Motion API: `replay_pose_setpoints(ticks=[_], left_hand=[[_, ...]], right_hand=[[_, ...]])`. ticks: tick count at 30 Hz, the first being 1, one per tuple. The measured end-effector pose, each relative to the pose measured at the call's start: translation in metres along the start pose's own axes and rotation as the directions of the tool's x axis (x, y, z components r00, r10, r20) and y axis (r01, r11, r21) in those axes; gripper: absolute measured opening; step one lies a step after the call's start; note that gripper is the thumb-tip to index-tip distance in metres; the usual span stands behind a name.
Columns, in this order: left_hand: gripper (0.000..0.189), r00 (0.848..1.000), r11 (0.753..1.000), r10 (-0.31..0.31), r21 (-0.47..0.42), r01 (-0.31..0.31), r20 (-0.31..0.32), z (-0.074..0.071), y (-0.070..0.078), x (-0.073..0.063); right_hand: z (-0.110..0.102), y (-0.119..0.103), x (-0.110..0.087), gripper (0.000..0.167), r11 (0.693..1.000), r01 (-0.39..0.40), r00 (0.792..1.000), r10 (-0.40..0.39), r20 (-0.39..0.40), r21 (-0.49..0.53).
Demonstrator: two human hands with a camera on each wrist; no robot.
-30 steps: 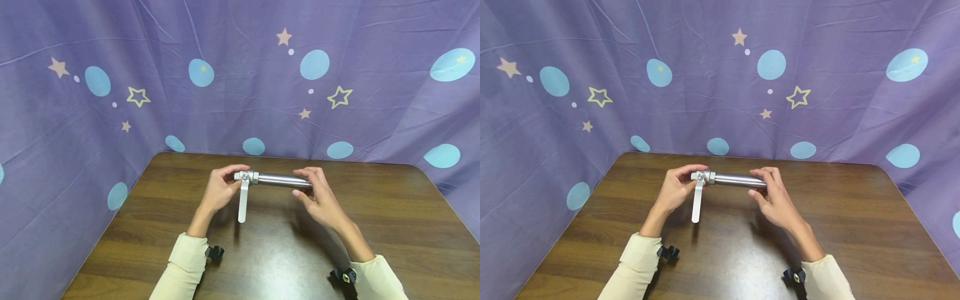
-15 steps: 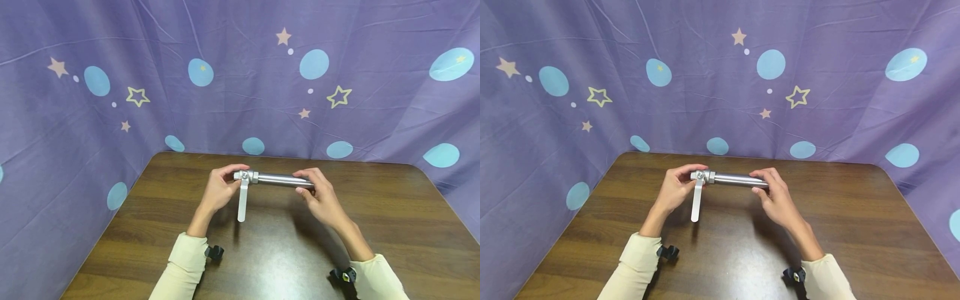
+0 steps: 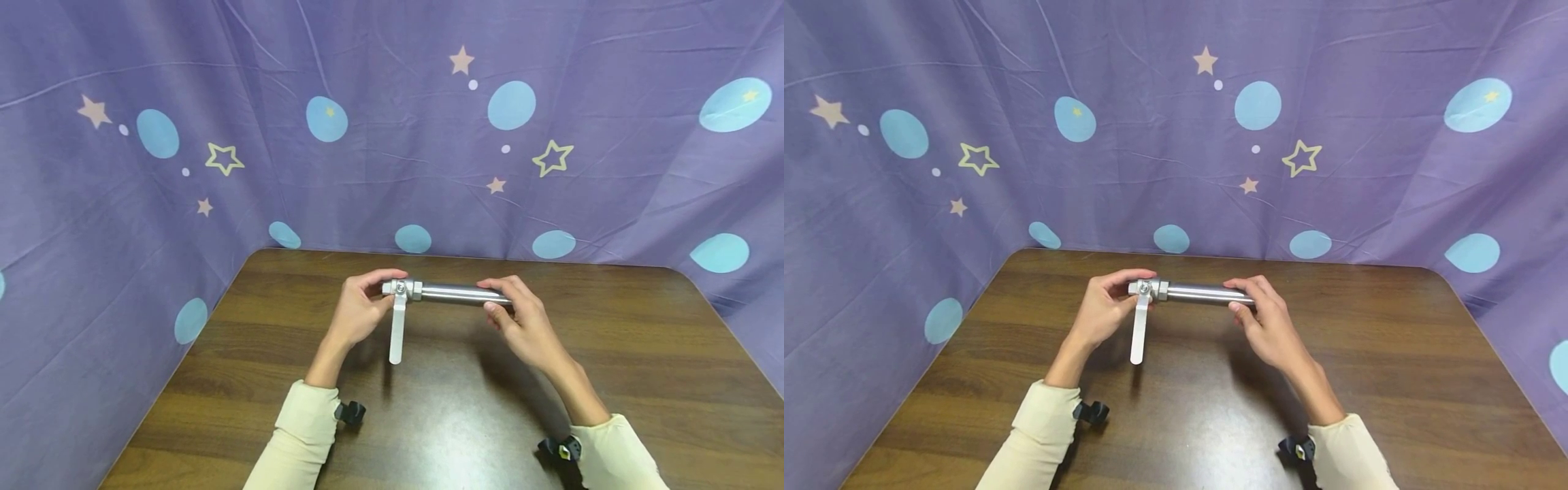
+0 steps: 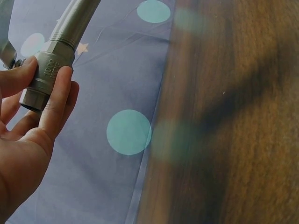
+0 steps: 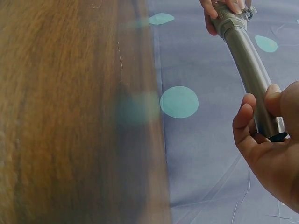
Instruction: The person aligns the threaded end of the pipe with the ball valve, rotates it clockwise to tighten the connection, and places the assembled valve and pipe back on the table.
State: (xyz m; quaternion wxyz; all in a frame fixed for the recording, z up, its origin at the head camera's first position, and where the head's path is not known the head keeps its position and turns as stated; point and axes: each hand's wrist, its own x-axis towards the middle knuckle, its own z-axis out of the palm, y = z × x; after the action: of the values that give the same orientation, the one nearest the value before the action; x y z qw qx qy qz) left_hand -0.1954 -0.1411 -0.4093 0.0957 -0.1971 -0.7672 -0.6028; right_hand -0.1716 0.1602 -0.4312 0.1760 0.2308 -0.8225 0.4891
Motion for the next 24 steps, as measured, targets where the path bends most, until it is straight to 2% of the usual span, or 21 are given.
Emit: replay_pose_setpoints(ticks=[10,14,19,24], left_hand=[[0.046,1.000,1.000,-0.005,0.004,0.005,0.003,0.0000,0.0018,-0.0005],[0.047,1.000,1.000,-0.004,0.012,0.004,0.008,0.0003,0.0009,-0.0006],[0.047,1.000,1.000,0.007,0.017,-0.007,0.006,0.0006,0.0003,-0.0003],[0.045,1.000,1.000,0.015,-0.002,-0.015,-0.006,-0.0004,-0.0002,0.0003]], right_hand=[[0.0001,-0.0013,-0.0006,0.033,0.999,-0.018,1.000,0.019,0.015,-0.051],[0.0015,-0.0038,-0.0013,0.032,0.995,-0.073,0.997,0.074,0.014,-0.069],[0.0032,-0.0064,-0.0022,0.042,0.990,-0.130,0.992,0.129,-0.010,-0.052],[0.0028,-0.0037,-0.0010,0.041,0.998,-0.067,0.998,0.067,-0.018,0.013]])
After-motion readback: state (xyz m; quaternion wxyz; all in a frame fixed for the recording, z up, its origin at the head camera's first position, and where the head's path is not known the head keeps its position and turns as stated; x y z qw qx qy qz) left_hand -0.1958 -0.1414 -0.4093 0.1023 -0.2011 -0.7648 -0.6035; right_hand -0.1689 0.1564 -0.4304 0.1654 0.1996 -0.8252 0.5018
